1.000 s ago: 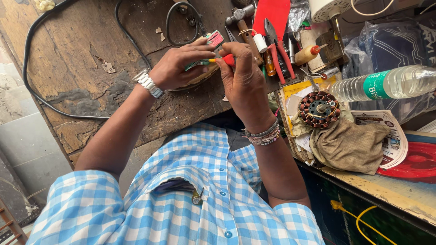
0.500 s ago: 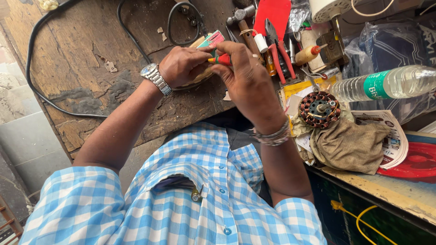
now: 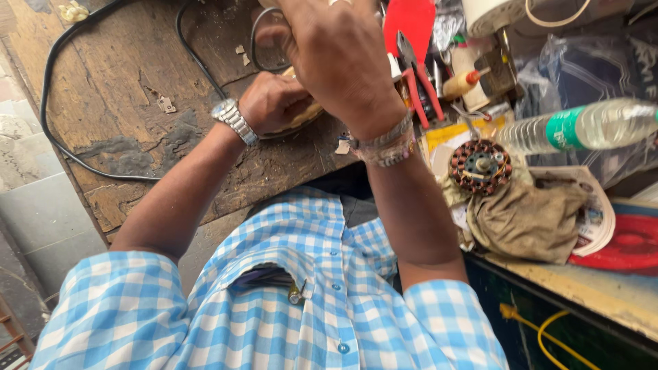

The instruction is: The person disassembles an electric iron, removes internal components, and uses pliers and a screwdriver to adjust parts inside the iron's base. The person then reassembles the iron and places it on the workbench.

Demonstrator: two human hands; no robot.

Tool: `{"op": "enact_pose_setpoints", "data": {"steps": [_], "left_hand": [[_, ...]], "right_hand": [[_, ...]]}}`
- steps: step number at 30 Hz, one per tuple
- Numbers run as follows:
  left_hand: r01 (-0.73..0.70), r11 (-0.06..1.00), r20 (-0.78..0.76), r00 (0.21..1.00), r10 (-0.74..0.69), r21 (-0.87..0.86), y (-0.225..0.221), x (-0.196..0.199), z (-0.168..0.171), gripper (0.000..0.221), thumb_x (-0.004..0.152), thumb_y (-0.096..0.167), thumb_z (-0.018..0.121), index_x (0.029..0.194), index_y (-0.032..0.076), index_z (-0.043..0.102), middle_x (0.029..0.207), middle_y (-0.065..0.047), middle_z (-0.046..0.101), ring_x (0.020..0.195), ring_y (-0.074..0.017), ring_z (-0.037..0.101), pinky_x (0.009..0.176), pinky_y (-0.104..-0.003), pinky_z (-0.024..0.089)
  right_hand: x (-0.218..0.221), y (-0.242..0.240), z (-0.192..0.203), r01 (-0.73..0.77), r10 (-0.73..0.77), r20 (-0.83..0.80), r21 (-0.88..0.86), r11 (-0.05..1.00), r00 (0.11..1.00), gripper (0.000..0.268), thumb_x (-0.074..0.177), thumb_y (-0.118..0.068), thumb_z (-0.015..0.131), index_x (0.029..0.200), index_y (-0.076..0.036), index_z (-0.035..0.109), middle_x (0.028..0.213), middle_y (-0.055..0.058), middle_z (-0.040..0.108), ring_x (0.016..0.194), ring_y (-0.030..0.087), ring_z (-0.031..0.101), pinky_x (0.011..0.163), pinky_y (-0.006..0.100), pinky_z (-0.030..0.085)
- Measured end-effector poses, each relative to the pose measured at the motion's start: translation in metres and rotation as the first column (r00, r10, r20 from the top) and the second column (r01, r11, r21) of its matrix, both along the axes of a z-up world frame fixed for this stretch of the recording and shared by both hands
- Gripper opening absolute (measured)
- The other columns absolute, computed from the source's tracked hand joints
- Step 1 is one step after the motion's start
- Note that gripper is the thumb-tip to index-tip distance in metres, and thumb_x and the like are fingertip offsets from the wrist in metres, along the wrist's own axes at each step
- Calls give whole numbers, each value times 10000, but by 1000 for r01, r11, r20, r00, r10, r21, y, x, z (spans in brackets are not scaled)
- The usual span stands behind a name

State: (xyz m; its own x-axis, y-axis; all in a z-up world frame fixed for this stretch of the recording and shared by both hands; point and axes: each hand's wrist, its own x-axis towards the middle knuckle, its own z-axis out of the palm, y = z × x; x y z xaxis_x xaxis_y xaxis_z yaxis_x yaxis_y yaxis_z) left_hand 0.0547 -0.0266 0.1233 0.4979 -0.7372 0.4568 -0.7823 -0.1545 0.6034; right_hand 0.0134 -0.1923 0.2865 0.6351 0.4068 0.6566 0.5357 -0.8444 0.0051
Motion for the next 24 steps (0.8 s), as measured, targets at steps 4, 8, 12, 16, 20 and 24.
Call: {"op": "enact_pose_setpoints", "data": {"steps": [4,8,12,16,20,24], "left_hand": [[-26,999,-50,998,28,44,-3,-3,2,213,922,45,720,1132,69,749,1019,-149,768,825,-335,723,691,-431,580],[-15,998,77,997,20,-63,-6,-1,-3,143,937,93,734,1074,65,702,1100,-158,732,950,-339,741,742,-425,588],[-46,998,36,998,47,-37,-4,-2,-10,142,926,108,752,1057,60,728,1117,-171,750,778,-355,714,662,-425,570],[-14,997,27,1000,16,-82,-6,4,-9,211,931,124,758,1135,72,742,1080,-174,759,778,-340,722,671,-396,583],[-55,997,-158,986,45,-54,-3,5,-11,227,968,146,771,1192,109,762,943,-128,773,794,-247,768,711,-353,608],[-51,992,-143,989,35,-112,-5,4,-15,253,954,145,794,1196,80,757,1011,-123,781,885,-235,782,784,-330,627]], "right_hand": [[7,-9,-16,3,96,-278,336,942,956,265,1034,-353,681,1079,-105,763,873,58,768,705,221,686,635,410,488],[-32,-29,16,-47,186,-254,470,882,949,304,1088,-387,665,1198,-103,671,1094,54,735,977,214,713,837,349,554],[-68,-37,4,-181,375,-354,475,861,856,605,954,-276,721,1428,12,479,1297,170,630,1110,284,661,949,365,569],[-69,-34,-25,-8,220,-404,465,886,888,380,1063,-83,711,1396,-80,527,1159,63,723,1066,201,743,918,321,616],[-70,-32,-24,-61,238,-355,444,894,904,337,1087,-50,669,1388,-68,520,1118,78,708,1029,205,736,891,324,609],[-70,-33,-16,-32,251,-404,476,879,879,328,1096,-51,656,1390,-57,509,1117,86,709,992,189,742,865,313,613]]}}
